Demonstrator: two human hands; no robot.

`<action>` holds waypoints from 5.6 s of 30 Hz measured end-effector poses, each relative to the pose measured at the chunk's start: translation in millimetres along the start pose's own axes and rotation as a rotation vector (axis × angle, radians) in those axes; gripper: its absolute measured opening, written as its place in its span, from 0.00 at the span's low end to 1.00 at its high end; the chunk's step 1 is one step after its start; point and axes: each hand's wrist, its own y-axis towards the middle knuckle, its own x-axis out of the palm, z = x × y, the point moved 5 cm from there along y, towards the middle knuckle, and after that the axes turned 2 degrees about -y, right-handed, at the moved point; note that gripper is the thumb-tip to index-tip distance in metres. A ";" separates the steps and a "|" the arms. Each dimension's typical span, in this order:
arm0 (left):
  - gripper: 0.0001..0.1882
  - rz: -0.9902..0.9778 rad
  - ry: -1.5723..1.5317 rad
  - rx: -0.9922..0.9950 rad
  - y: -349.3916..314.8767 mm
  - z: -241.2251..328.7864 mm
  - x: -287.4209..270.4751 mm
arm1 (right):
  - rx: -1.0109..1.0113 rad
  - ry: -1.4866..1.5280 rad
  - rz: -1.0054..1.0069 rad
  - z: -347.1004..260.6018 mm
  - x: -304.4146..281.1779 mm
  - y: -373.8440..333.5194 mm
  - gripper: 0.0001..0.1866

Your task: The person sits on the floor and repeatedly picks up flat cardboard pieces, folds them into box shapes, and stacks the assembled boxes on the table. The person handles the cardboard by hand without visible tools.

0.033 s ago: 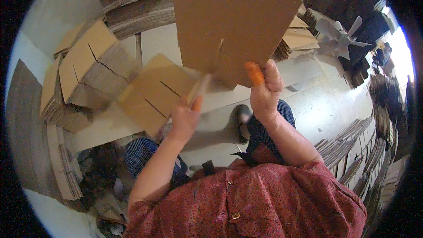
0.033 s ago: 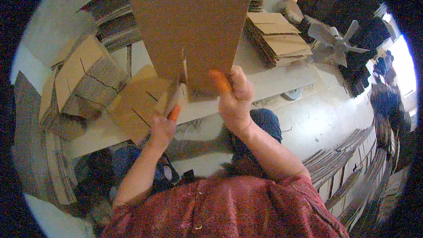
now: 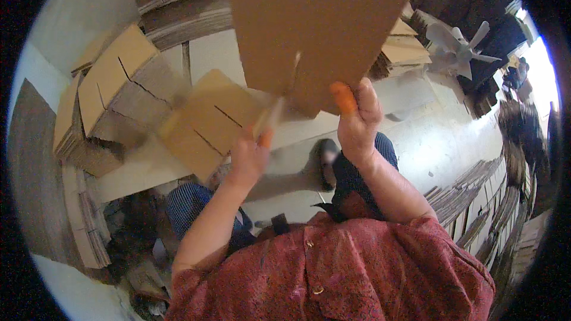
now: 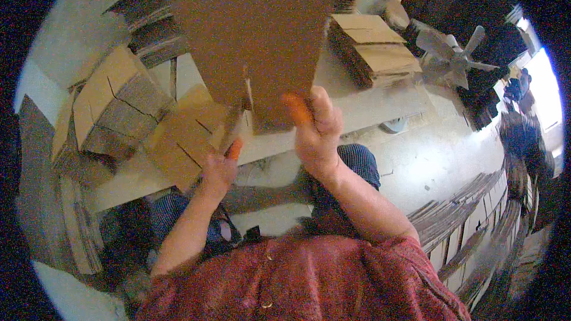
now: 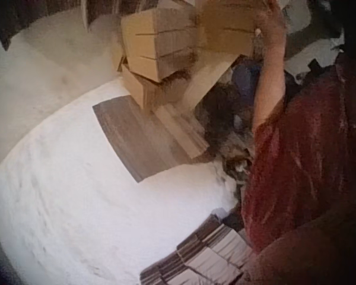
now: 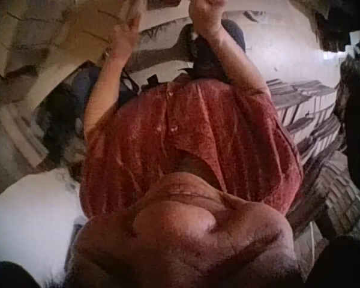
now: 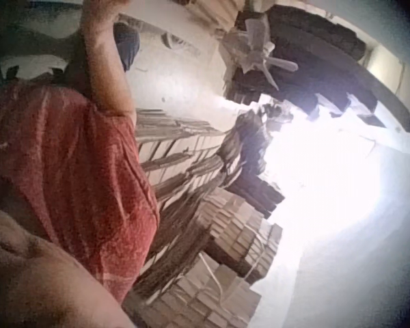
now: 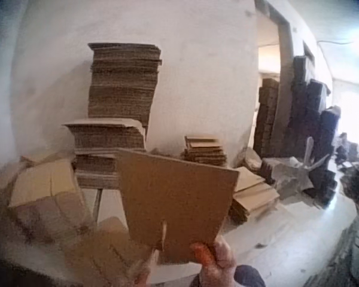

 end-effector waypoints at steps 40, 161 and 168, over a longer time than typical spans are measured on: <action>0.49 -0.383 -0.631 0.221 2.0 43.8 54.1 | 0.406 -0.101 -0.675 10.8 15.4 0.0 0.35; 0.15 -0.473 -0.284 -0.366 58.7 40.0 -39.3 | 0.081 -0.175 -0.258 40.7 14.7 -26.3 0.10; 0.17 -0.458 -0.493 -0.497 67.4 23.6 -53.4 | 0.181 -0.239 -0.406 46.2 32.2 -27.6 0.13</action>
